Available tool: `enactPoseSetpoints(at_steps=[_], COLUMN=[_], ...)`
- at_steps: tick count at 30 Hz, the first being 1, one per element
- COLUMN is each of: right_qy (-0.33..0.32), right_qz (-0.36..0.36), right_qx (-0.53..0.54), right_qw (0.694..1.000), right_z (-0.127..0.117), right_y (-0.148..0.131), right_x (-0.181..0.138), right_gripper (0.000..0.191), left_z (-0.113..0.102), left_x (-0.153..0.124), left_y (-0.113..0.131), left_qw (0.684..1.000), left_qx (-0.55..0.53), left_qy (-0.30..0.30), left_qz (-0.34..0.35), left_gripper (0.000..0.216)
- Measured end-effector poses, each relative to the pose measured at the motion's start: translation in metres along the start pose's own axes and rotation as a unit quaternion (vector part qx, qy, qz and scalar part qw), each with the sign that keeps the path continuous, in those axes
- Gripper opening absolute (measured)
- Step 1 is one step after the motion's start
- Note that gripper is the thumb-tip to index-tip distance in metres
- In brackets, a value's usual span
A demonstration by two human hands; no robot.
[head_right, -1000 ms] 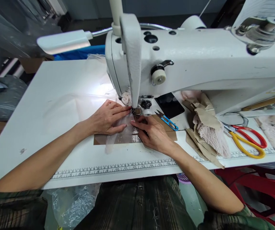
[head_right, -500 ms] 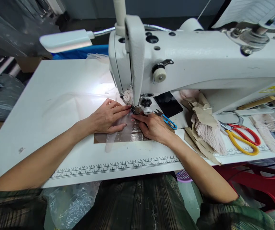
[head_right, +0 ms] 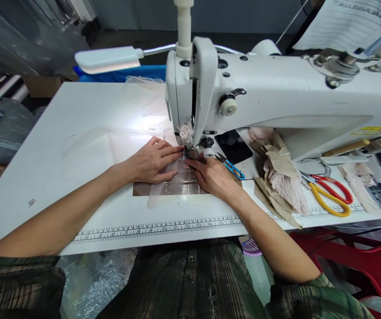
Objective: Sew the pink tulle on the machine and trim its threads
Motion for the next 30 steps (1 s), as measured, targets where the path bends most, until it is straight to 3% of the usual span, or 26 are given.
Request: enactPoseSetpoints(at_steps=[12, 30], right_qy=[-0.004, -0.001], right_qz=[-0.052, -0.015], right_qx=[0.053, 0.071], right_qw=[0.997, 0.997], right_z=[-0.004, -0.002], right_y=[-0.006, -0.006], right_x=[-0.011, -0.011], right_gripper=[0.036, 0.036], left_z=[0.0, 0.002], left_x=[0.0, 0.0], left_y=[0.001, -0.001], left_qw=[1.0, 1.0], left_qx=[0.003, 0.014], left_qy=[-0.002, -0.002], left_qz=[0.003, 0.001], left_gripper=[0.05, 0.052])
Point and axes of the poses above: each hand's wrist, its own x-axis towards the middle knuckle, its own z-axis out of the palm, y = z × x, the point moved 4 cm from there along x, towards the middle knuckle, and after that the axes turned 2 degrees about -y, right-handed, at the moved point
